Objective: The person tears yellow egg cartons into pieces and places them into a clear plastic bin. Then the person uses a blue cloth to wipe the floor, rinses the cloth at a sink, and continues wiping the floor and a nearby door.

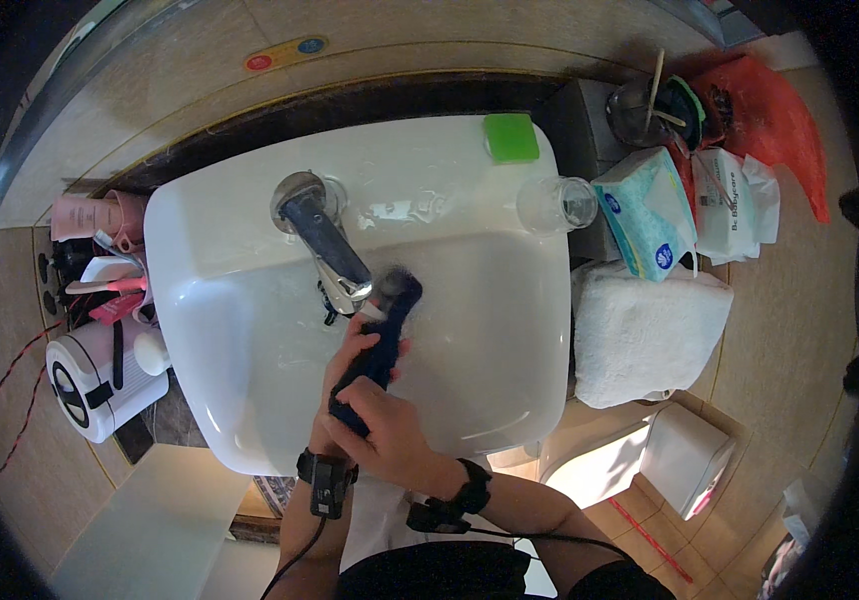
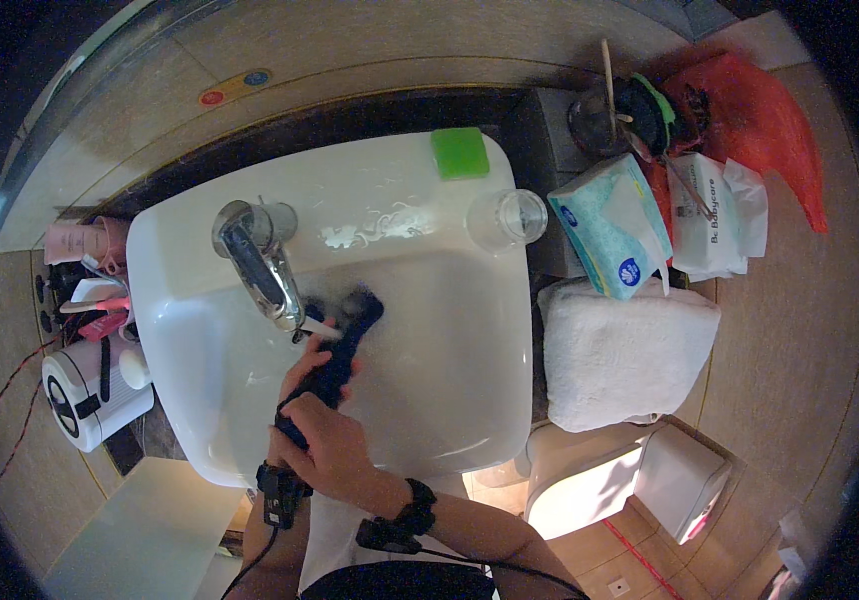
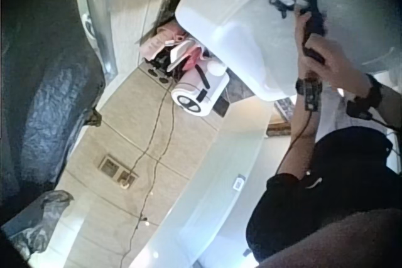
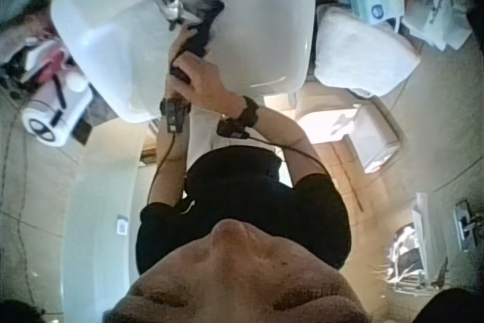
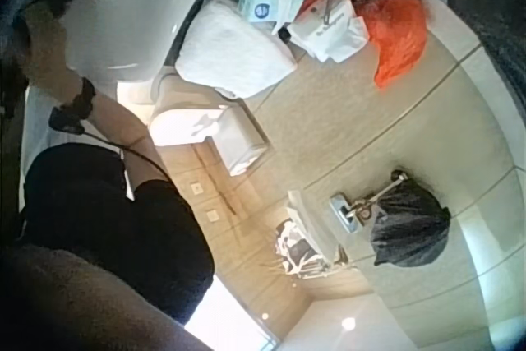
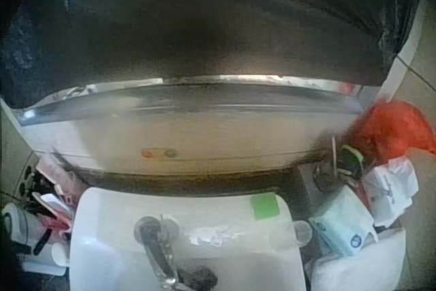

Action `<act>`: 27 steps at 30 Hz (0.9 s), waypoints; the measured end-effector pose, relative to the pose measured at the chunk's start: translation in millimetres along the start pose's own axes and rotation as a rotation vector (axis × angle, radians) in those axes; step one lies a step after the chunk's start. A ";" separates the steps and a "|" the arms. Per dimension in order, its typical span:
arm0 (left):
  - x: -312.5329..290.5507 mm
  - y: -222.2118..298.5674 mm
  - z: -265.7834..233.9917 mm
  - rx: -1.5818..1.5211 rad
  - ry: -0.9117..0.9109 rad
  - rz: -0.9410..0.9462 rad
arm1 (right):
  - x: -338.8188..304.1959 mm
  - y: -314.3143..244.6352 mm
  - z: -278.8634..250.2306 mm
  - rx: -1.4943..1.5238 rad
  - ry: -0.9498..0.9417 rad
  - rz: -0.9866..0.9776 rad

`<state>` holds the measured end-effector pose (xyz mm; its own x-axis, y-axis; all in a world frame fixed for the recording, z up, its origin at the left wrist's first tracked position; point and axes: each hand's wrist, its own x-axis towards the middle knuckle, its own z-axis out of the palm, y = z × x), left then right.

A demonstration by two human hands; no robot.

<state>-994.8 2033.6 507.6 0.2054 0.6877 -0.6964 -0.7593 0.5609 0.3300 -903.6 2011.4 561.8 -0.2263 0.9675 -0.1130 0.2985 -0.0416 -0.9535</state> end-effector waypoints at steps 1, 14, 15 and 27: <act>-5.2 1.2 10.5 0.038 -0.024 0.055 | 1.7 1.4 0.5 0.002 0.034 -0.024; -20.4 16.7 -4.8 0.220 0.128 0.138 | 30.1 77.6 -21.9 -0.220 0.068 0.175; -23.0 20.3 -7.0 0.270 0.101 0.122 | 32.1 81.1 -26.3 -0.187 0.119 0.114; -28.5 43.8 1.2 0.417 -0.095 -0.065 | 50.6 80.2 -26.1 0.720 -0.104 0.732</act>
<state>-1033.2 2039.2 542.7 0.3155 0.6730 -0.6690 -0.4327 0.7294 0.5298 -866.9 2063.5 486.8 -0.3021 0.6202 -0.7239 -0.2223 -0.7843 -0.5792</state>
